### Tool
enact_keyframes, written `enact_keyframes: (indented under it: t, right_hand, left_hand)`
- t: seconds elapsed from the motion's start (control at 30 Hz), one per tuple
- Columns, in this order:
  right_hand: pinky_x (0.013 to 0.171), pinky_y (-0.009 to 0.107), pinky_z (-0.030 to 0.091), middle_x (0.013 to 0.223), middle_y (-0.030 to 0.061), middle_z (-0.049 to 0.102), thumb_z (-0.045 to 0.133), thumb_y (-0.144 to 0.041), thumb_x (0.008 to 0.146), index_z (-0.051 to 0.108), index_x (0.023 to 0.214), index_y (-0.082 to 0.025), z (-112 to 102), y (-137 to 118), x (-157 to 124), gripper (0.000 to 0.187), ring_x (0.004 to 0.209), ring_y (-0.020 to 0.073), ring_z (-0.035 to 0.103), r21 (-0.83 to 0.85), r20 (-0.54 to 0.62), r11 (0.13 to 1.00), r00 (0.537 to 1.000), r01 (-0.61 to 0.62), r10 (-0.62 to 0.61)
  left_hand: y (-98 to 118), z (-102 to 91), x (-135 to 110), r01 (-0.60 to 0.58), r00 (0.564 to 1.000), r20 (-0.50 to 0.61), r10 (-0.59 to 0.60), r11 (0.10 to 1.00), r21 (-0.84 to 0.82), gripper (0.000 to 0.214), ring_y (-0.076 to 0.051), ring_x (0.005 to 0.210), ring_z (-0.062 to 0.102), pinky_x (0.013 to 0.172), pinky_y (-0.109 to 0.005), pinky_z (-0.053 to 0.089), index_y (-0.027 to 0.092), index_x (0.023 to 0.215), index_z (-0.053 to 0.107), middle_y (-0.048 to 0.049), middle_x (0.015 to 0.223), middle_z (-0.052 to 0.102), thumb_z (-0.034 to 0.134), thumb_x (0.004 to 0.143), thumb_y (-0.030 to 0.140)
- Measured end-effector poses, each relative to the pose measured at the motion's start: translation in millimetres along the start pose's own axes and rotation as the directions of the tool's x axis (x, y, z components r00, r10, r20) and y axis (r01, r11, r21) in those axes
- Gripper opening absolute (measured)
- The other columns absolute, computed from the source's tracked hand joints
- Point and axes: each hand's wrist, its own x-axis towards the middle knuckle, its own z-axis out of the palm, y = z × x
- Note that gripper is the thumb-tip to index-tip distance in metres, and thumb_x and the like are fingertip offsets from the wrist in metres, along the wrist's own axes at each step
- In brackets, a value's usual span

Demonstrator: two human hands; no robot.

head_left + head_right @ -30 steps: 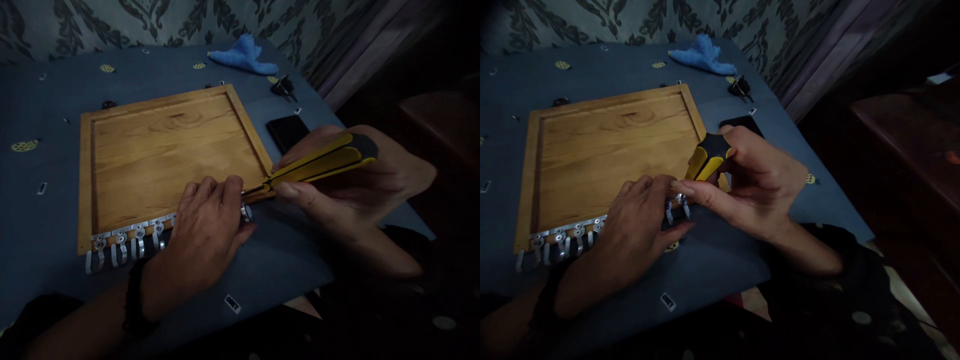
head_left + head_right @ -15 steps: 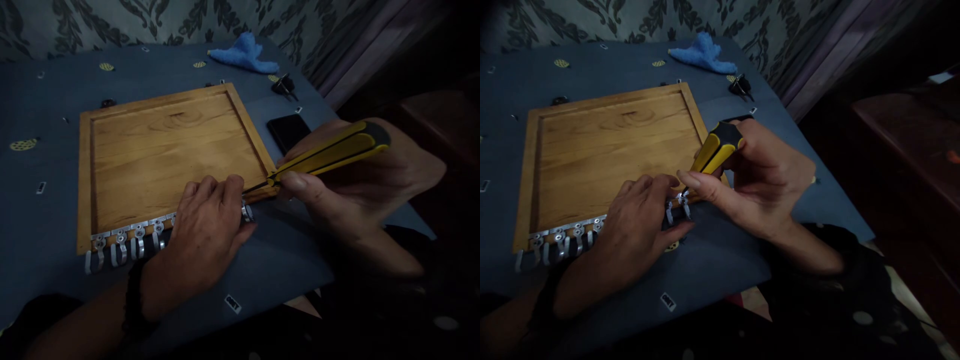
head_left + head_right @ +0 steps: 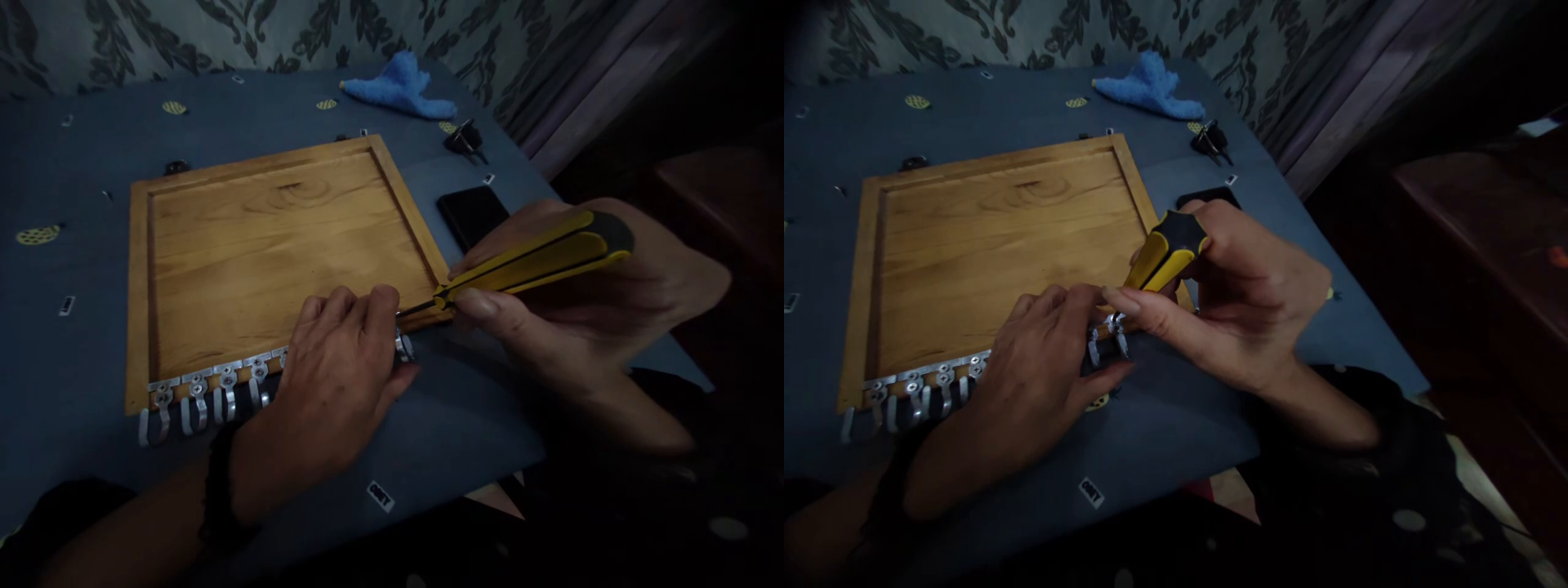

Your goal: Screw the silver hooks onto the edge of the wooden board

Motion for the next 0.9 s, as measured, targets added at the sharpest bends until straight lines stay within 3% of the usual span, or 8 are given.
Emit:
enact_keyframes:
  t: [0.33, 0.67, 0.9]
  right_hand:
    - [0.043, 0.03, 0.048, 0.066, -0.001, 0.06, 0.084, -0.028, 0.073, 0.061, 0.068, -0.026, -0.4, 7.2, 4.2, 0.024, 0.054, 0.0152, 0.058, 0.025, 0.008, 0.993, 0.994, 0.113, -0.113]
    - [0.045, 0.03, 0.049, 0.069, -0.0009, 0.063, 0.083, -0.027, 0.073, 0.062, 0.072, -0.025, 2.3, 0.6, 1.8, 0.021, 0.057, 0.0149, 0.059, 0.046, 0.009, 0.998, 0.999, -0.031, 0.031]
    - [0.045, 0.032, 0.052, 0.066, -0.0019, 0.062, 0.084, -0.019, 0.071, 0.064, 0.073, -0.026, 7.5, 9.6, 5.2, 0.021, 0.063, 0.0195, 0.066, 0.133, -0.031, 0.989, 0.997, 0.07, -0.066]
  left_hand:
    - [-0.1, 0.1, -0.2, -0.002, 1.0, -0.009, 0.002, 1.0, -0.002, 0.031, -0.025, 0.093, 0.055, 0.08, -0.04, 0.042, 0.019, 0.109, 0.043, -0.0051, 0.099, 0.065, 0.064, 0.09, 0.032]
    - [0.7, -0.5, 0.4, -0.001, 1.0, -0.017, 0.001, 1.0, 0.007, 0.032, -0.025, 0.093, 0.055, 0.08, -0.04, 0.042, 0.018, 0.109, 0.044, -0.0047, 0.097, 0.064, 0.065, 0.089, 0.032]
    - [-0.5, 0.3, 0.1, -0.005, 1.0, -0.005, 0.005, 1.0, 0.011, 0.032, -0.025, 0.093, 0.055, 0.08, -0.04, 0.042, 0.018, 0.11, 0.044, -0.0054, 0.1, 0.064, 0.064, 0.09, 0.033]
